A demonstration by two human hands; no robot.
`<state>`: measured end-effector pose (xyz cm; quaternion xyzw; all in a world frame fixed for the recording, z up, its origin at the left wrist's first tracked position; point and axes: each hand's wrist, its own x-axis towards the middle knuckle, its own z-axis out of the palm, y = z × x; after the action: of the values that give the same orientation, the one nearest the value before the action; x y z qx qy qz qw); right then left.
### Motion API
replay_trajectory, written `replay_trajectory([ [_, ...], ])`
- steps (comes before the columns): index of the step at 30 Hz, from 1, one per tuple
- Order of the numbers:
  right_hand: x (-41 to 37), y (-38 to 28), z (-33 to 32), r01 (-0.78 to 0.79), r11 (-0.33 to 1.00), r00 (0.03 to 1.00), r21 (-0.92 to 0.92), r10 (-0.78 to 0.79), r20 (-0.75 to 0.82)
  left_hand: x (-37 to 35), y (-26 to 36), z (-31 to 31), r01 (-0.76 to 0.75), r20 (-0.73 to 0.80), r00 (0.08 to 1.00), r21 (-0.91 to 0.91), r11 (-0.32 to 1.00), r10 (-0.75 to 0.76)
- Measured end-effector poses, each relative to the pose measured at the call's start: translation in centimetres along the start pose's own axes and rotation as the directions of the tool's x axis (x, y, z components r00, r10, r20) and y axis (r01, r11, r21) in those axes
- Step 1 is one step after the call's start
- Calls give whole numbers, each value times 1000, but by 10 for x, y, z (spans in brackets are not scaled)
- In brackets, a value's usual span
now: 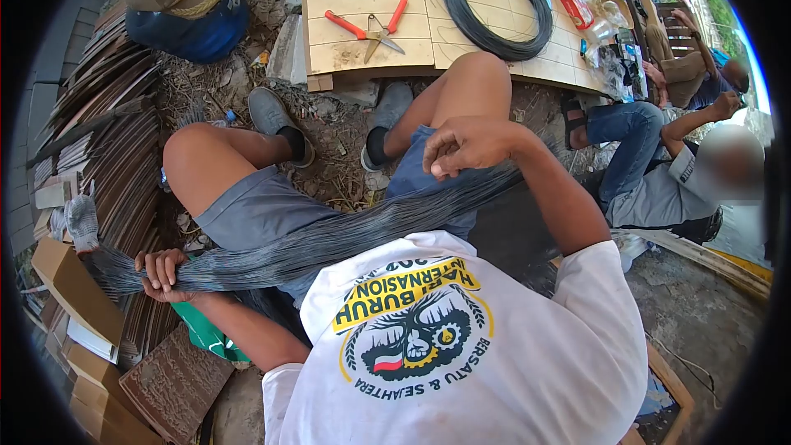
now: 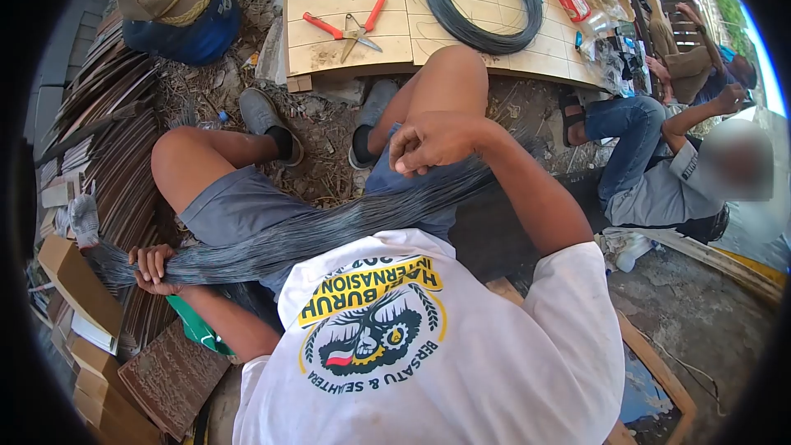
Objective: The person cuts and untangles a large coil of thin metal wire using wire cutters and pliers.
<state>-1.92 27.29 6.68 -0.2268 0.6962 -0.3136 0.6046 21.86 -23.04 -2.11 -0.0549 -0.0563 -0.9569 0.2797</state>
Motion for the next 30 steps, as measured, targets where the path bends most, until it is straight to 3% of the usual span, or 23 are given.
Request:
replay_trajectory([
  [4, -16, -3, -3, 27, 999, 998, -38, -29, -56, 1, 4, 0, 8, 9, 1000, 73, 997, -9],
  [6, -21, -3, -9, -91, 968, 988, 232, 117, -98, 1, 3, 1, 19, 7, 1000, 55, 998, -19],
  [9, -31, -13, -18, -107, 941, 973, 322, 166, -161, 2, 1, 2, 33, 2, 999, 49, 998, -33],
  [19, -38, 6, -12, -32, 937, 954, 348, 133, -270, -3, 9, -1, 87, 4, 996, 101, 991, -87],
  [21, -43, 5, -6, 30, 997, 886, -71, -60, -460, -2, 9, -1, 98, -2, 995, 103, 990, -98],
  [22, -45, 3, -1, 32, 997, 886, -65, -58, -460, -2, 10, -2, 95, 4, 995, 106, 990, -96],
  [24, -49, -3, 7, -1, 956, 769, -293, -186, -611, -2, 10, -2, 97, 10, 995, 109, 989, -98],
  [25, -49, 1, 8, -3, 957, 768, -290, -184, -614, -1, 11, -3, 101, 8, 995, 105, 989, -103],
  [28, -51, 11, 6, 28, 969, 741, -246, -186, -645, 0, 11, -4, 106, 8, 994, 105, 989, -107],
  [30, -57, 11, 1, 109, 986, 721, 125, 8, -693, 0, 11, -4, 103, 9, 994, 106, 989, -105],
])
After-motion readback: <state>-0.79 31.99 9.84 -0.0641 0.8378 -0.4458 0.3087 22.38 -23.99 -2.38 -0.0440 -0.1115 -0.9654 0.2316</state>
